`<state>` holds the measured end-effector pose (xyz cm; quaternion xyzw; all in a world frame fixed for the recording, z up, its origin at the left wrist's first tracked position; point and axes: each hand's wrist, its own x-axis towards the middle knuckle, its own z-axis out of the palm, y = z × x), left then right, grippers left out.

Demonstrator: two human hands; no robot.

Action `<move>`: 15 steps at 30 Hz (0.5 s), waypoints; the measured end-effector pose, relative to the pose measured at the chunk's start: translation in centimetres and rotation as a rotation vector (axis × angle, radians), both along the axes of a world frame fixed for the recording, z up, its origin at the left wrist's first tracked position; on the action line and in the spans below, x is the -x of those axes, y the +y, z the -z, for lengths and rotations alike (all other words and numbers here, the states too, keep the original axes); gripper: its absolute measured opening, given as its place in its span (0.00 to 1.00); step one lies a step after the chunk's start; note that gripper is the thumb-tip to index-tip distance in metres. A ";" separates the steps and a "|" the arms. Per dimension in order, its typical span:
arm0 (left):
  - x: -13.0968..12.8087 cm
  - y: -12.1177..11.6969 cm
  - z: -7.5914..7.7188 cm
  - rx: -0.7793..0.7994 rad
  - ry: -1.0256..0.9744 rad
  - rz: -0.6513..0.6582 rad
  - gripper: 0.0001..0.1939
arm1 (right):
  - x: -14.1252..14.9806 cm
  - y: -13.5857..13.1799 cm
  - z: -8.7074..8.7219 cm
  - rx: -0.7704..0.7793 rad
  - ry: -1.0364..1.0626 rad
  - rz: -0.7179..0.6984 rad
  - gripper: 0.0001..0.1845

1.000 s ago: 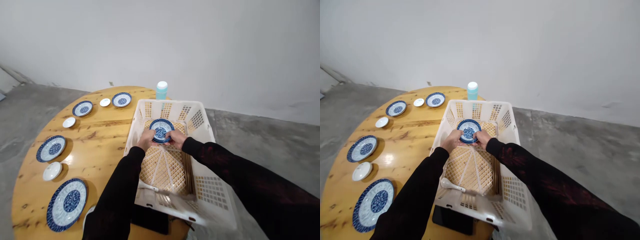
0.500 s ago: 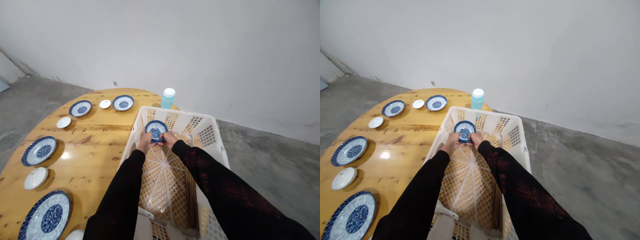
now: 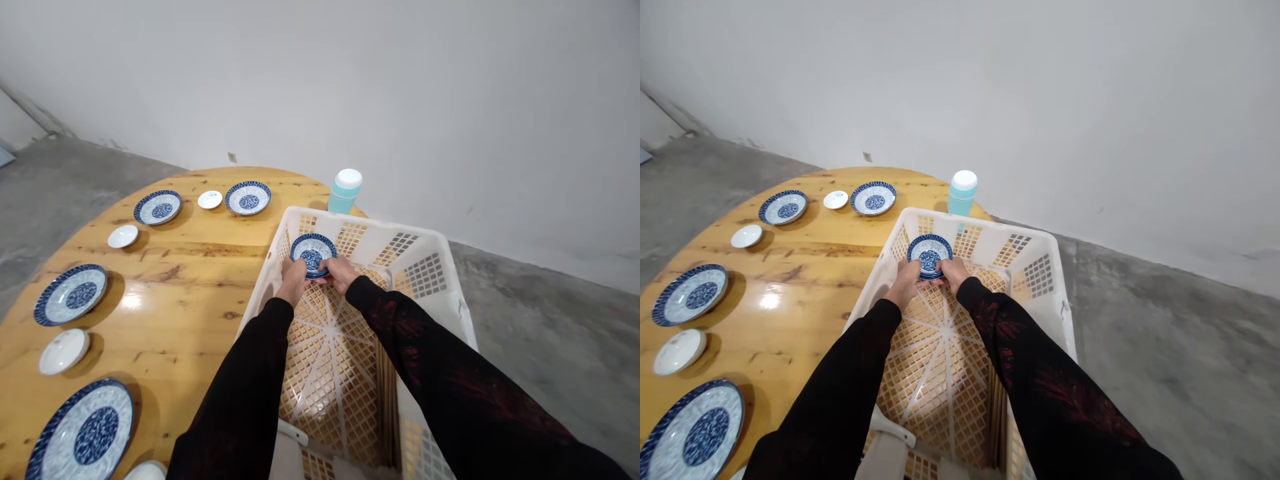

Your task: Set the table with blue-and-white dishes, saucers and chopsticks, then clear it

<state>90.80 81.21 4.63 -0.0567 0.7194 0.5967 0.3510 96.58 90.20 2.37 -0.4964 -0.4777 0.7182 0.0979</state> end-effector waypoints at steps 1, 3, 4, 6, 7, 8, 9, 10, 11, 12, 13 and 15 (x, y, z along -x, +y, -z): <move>0.1 0.0 0.1 -0.001 0.009 -0.004 0.26 | 0.1 0.1 0.0 -0.002 0.000 -0.001 0.14; 0.3 0.1 0.3 -0.001 0.025 -0.007 0.26 | 0.4 0.2 0.1 -0.006 0.003 -0.004 0.14; 0.4 0.1 0.4 0.001 0.031 -0.007 0.25 | 0.5 0.3 0.2 -0.009 0.006 -0.006 0.14; 0.5 0.2 0.7 0.010 0.040 -0.006 0.24 | 0.6 0.3 0.3 -0.018 0.012 -0.012 0.14; 0.6 0.2 0.8 0.013 0.043 -0.004 0.24 | 0.7 0.4 0.4 -0.022 0.016 -0.017 0.14; 0.6 0.3 0.9 0.014 0.045 -0.003 0.24 | 0.7 0.4 0.4 -0.027 0.019 -0.023 0.13; 0.6 0.3 0.9 0.013 0.045 0.000 0.23 | 0.6 0.4 0.5 -0.031 0.022 -0.030 0.13; 0.5 0.3 0.9 0.008 0.045 0.004 0.23 | 0.6 0.4 0.5 -0.034 0.024 -0.040 0.12; 0.4 0.3 0.8 -0.001 0.043 0.010 0.22 | 0.5 0.4 0.4 -0.036 0.024 -0.051 0.11; 0.3 0.3 0.7 -0.012 0.040 0.018 0.22 | 0.3 0.3 0.3 -0.038 0.020 -0.063 0.09; 0.1 0.2 0.6 -0.023 0.036 0.028 0.21 | 0.2 0.3 0.2 -0.041 0.013 -0.075 0.08; -0.5 -0.2 0.3 -0.039 0.025 0.044 0.23 | -0.4 0.2 -0.4 -0.052 -0.006 -0.092 0.07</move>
